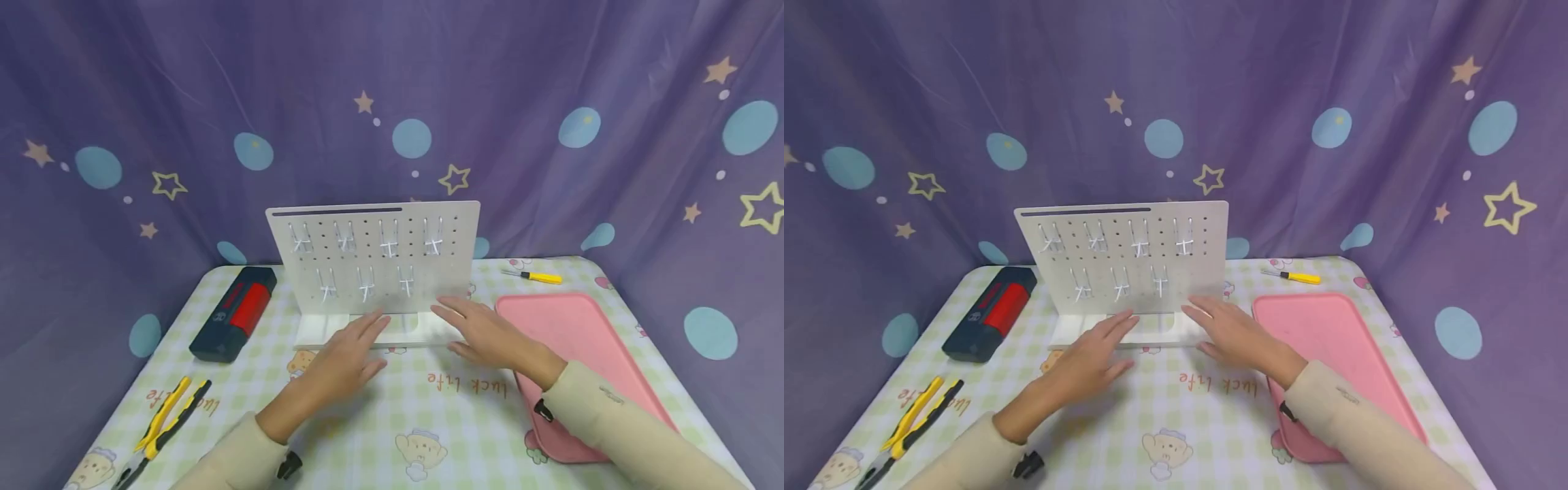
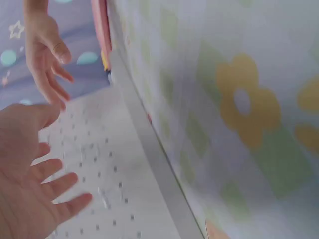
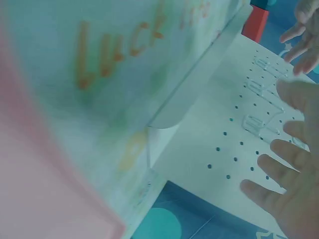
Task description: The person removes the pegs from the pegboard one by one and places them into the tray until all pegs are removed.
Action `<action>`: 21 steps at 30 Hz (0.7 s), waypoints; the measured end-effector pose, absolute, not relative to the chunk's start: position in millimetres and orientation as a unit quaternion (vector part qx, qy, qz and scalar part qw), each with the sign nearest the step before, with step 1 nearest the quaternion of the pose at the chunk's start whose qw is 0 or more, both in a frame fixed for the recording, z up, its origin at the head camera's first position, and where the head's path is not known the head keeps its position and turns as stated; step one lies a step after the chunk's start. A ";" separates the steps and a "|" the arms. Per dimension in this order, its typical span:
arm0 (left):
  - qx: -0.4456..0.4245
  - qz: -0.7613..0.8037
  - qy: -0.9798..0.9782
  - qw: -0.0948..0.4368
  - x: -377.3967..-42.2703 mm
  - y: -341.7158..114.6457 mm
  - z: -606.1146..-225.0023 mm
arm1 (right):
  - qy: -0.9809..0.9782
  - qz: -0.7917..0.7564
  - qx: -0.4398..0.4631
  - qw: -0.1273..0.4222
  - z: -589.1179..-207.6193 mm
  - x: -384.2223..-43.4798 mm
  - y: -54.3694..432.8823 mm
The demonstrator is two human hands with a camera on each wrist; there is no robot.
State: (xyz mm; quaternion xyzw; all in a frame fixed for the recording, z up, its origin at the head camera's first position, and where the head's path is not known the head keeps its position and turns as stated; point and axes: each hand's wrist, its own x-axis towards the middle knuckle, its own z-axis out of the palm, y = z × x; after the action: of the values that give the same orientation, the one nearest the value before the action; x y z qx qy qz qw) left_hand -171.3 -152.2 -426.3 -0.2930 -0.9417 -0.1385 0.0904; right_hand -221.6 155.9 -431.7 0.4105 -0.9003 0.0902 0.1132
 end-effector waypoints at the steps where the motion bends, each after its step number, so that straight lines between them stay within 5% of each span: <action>1: -0.286 -0.151 -0.938 0.123 -172.3 -156.4 -424.9 | -0.898 0.096 0.407 0.133 -429.8 -223.9 152.8; 4: -0.242 -0.202 -0.928 0.200 -176.6 -172.1 -419.5 | -0.893 0.124 0.391 0.185 -422.7 -231.5 143.2; 13: -0.023 -0.364 -0.884 0.293 -204.5 -230.5 -399.2 | -0.886 0.175 0.335 0.268 -417.9 -262.2 116.7; 21: 0.091 -0.437 -0.853 0.270 -250.1 -260.1 -400.0 | -0.892 0.187 0.315 0.267 -434.0 -278.5 98.8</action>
State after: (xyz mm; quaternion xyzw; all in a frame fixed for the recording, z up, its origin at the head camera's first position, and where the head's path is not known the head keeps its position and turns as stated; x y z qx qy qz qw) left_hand -250.1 -260.1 -400.0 0.0911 -0.8530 -0.4375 0.2697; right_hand -278.5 98.8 -434.0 0.3146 -0.8916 0.1868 0.2667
